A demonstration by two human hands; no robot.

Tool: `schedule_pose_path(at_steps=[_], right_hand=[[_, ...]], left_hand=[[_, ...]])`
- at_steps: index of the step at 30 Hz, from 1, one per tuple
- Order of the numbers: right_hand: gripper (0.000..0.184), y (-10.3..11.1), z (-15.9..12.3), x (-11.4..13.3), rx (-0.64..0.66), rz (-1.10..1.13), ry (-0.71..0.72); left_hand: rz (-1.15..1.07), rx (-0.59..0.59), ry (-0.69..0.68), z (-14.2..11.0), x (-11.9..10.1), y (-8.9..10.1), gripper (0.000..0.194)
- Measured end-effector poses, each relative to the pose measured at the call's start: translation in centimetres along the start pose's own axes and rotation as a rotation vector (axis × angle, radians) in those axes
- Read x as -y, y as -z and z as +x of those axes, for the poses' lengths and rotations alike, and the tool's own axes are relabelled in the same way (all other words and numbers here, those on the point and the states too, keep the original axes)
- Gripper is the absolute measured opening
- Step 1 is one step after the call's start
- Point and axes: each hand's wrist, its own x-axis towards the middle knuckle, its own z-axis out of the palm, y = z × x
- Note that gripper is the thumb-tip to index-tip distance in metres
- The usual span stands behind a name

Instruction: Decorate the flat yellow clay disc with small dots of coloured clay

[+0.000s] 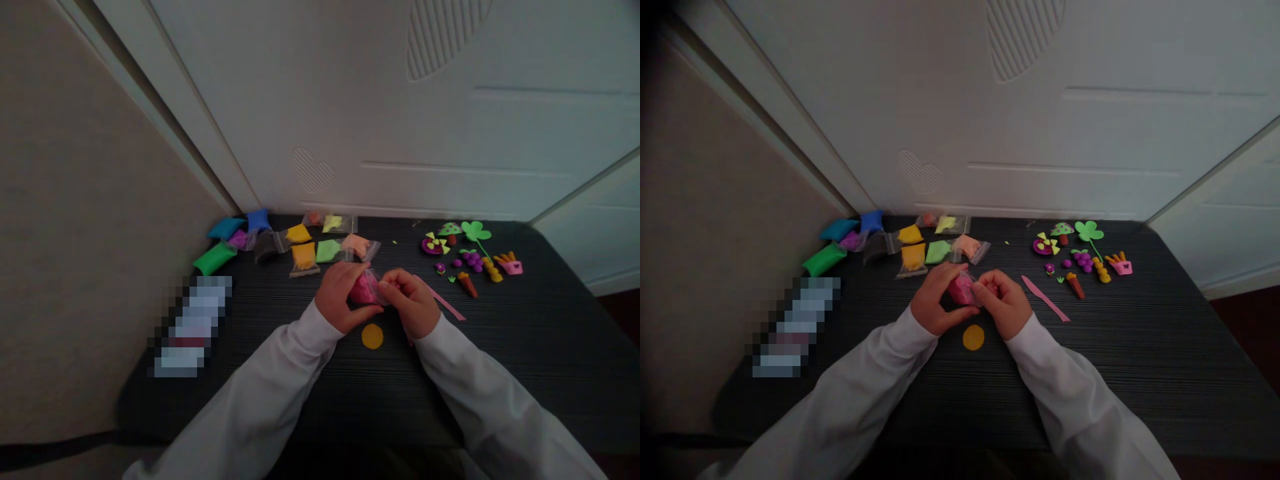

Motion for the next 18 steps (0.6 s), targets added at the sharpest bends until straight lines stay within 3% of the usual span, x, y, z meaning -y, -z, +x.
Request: schedule_pose_path(at_steps=[9, 18], right_hand=[[0.021, 0.2, 0.4, -0.8, -0.012, 0.153, -0.128], [0.018, 1.5, 1.4, -0.1, 0.004, 0.495, -0.218]], left_hand=[[-0.048, 0.063, 0.049, -0.1, -0.3, 0.0, 0.054], [-0.091, 0.047, 0.092, 0.1, -0.1, 0.2, 0.041]])
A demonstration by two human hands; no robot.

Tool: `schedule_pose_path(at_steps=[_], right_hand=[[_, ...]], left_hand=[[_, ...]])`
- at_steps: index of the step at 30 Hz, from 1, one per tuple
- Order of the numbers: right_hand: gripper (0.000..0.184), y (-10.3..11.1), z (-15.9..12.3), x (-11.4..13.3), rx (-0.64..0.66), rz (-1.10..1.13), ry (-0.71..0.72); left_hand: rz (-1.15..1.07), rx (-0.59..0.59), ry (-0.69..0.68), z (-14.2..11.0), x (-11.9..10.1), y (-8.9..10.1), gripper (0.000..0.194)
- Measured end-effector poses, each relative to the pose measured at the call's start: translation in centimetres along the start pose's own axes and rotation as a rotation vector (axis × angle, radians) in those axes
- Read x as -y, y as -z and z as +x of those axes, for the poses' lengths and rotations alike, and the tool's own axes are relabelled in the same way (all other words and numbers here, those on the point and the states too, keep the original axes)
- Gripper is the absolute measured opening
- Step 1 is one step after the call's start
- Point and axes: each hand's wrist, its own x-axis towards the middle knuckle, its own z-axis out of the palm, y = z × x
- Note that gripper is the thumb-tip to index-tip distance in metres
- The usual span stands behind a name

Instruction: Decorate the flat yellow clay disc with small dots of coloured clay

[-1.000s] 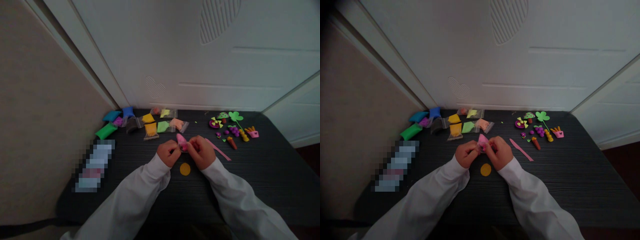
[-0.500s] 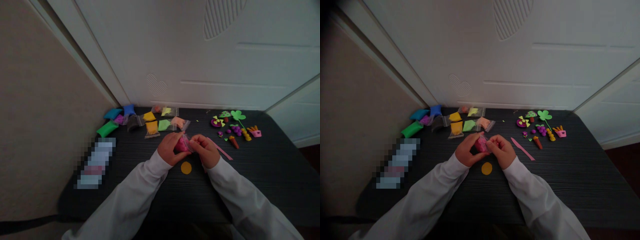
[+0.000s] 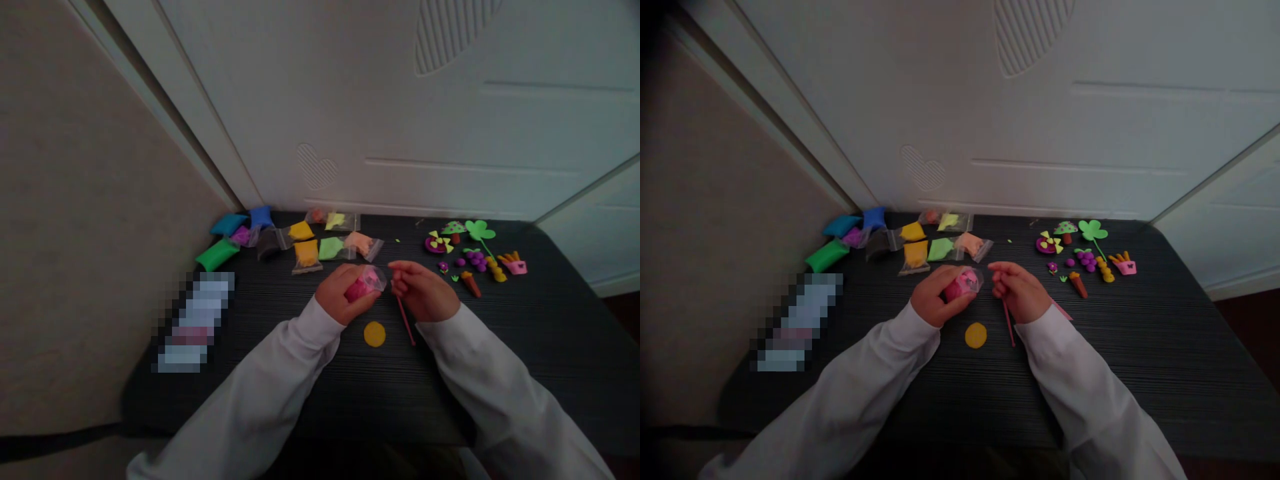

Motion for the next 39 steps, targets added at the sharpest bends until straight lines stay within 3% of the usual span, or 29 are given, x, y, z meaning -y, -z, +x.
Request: schedule_pose_path(at_steps=[4, 8, 13, 17, 21, 26, 32, 39], right_hand=[[0.027, 0.4, -0.3, 0.8, -0.025, -0.001, 0.002], [0.025, 0.2, -1.0, 0.7, -0.048, -0.250, 0.098], [0.017, -0.2, -1.5, 0.3, -0.088, -0.704, 0.317], [0.011, -0.5, -1.5, 0.4, -0.064, -0.782, 0.495], [0.012, -0.6, -1.3, 0.1, -0.029, -0.668, 0.458], [0.029, -0.5, -1.3, -0.3, 0.079, -0.601, 0.397], [0.027, -0.4, -1.9, 0.3, 0.110, -0.798, 0.488], [0.018, -0.4, -1.8, 0.0, 0.183, -0.953, 0.489]], left_hand=[[0.034, -0.027, 0.012, 0.0, 0.4, -0.3, 0.048], [0.078, -0.008, -0.004, -0.2, 0.5, -0.6, 0.051], [0.055, 0.041, -0.025, -0.3, 0.3, -0.6, 0.052], [-0.021, 0.048, -0.012, -0.3, -0.1, -0.5, 0.053], [-0.125, 0.079, 0.008, -0.3, -0.5, -0.4, 0.053], [-0.128, 0.047, 0.039, -0.1, -0.5, -0.5, 0.051], [0.005, -0.089, 0.005, -0.2, -0.1, -0.5, 0.050], [0.092, -0.092, -0.010, -0.2, 0.0, -0.7, 0.044]])
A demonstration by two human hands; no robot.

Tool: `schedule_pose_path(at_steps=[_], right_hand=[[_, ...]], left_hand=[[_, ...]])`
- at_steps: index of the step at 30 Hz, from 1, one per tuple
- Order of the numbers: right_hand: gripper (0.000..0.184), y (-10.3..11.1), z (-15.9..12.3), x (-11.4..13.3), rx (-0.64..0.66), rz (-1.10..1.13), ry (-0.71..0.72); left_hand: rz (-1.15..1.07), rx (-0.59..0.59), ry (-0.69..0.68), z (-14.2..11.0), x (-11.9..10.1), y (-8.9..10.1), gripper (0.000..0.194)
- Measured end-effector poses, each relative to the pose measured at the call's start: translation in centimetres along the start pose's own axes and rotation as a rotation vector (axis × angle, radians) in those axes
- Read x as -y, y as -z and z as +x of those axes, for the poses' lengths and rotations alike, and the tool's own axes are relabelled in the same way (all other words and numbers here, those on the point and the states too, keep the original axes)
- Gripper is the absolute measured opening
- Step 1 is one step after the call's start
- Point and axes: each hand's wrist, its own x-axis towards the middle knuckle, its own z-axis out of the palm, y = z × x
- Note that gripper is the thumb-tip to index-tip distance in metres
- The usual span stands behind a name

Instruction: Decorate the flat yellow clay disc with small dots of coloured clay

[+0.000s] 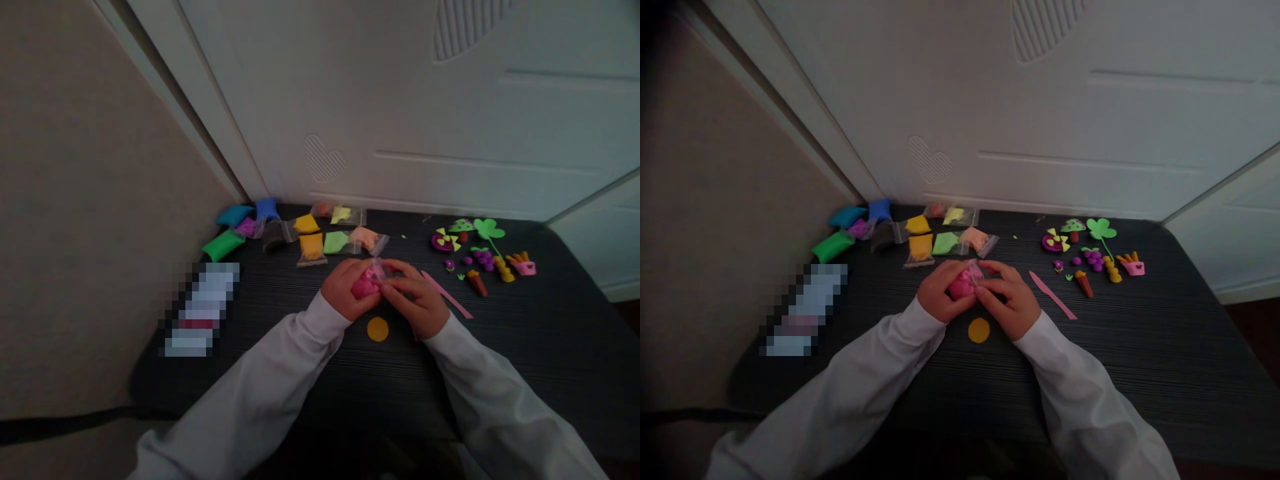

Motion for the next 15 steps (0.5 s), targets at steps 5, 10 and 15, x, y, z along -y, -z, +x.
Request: schedule_pose_path(at_steps=[5, 10, 15], right_hand=[[0.031, -0.1, -0.1, 0.0, -0.080, -0.089, 0.040], [0.038, 0.1, -0.2, -0.3, -0.063, -0.292, 0.170], [0.042, 0.9, -0.2, 0.0, 0.012, -0.433, 0.250]], left_hand=[[-0.001, -0.039, 0.072, 0.1, -0.3, 0.1, 0.042], [-0.107, 0.081, 0.233, 0.1, -0.9, 0.6, 0.041], [-0.386, 0.287, 0.290, 0.6, -0.5, 1.3, 0.041]])
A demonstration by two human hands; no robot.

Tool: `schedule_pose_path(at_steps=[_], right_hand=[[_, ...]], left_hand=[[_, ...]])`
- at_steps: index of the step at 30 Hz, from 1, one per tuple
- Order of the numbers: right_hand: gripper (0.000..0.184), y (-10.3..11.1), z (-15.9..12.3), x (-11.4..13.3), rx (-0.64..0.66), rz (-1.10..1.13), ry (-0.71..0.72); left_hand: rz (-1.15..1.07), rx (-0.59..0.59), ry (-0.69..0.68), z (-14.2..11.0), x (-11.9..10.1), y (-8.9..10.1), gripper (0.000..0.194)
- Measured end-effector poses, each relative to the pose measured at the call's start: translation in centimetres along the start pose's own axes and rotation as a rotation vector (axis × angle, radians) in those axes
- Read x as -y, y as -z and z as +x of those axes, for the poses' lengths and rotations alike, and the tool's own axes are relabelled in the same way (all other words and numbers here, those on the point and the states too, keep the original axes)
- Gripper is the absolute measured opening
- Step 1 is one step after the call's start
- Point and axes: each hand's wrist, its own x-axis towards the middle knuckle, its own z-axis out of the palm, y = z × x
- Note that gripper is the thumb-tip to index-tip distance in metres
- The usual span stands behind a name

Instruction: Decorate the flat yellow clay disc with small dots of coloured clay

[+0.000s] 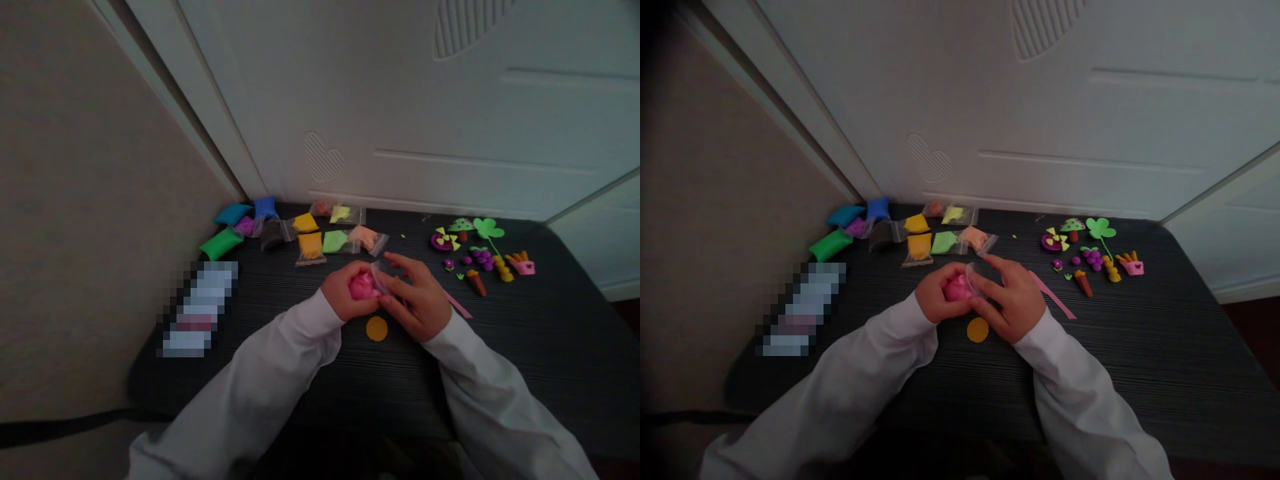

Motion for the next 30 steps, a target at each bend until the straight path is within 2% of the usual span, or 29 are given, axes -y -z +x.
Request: schedule_pose_path(at_steps=[4, 8, 12, 15, 18, 21, 24, 30], right_hand=[[0.044, 0.5, 0.2, 0.5, 0.005, -0.020, 0.021], [0.034, 0.4, 0.3, 0.9, -0.004, 0.011, 0.036], [0.028, 0.1, 0.2, 0.9, -0.018, 0.036, 0.024], [0.037, 0.0, 0.1, 0.8, -0.041, 0.009, 0.006], [0.047, 0.1, 0.1, 0.8, -0.011, -0.053, 0.001], [0.042, 0.2, 0.1, 0.9, 0.012, -0.062, -0.011], [0.035, 0.2, 0.0, 0.9, -0.001, 0.013, -0.019], [0.029, 0.5, 0.0, 1.0, -0.104, 0.293, -0.083]], left_hand=[[-0.198, 0.106, 0.039, 0.3, 0.5, 0.5, 0.040], [-0.279, 0.129, 0.064, 0.4, 1.0, 0.5, 0.038], [-0.252, 0.090, 0.024, 0.5, 1.4, 0.4, 0.041], [-0.202, 0.050, -0.019, 0.6, 1.4, 0.6, 0.042], [-0.175, 0.079, -0.014, 0.5, 1.4, 0.8, 0.041], [-0.209, 0.115, 0.008, 0.5, 1.3, 0.7, 0.039], [-0.233, 0.122, 0.005, 0.4, 1.3, 0.7, 0.038], [-0.068, 0.022, -0.029, 0.5, 0.9, 0.7, 0.045]])
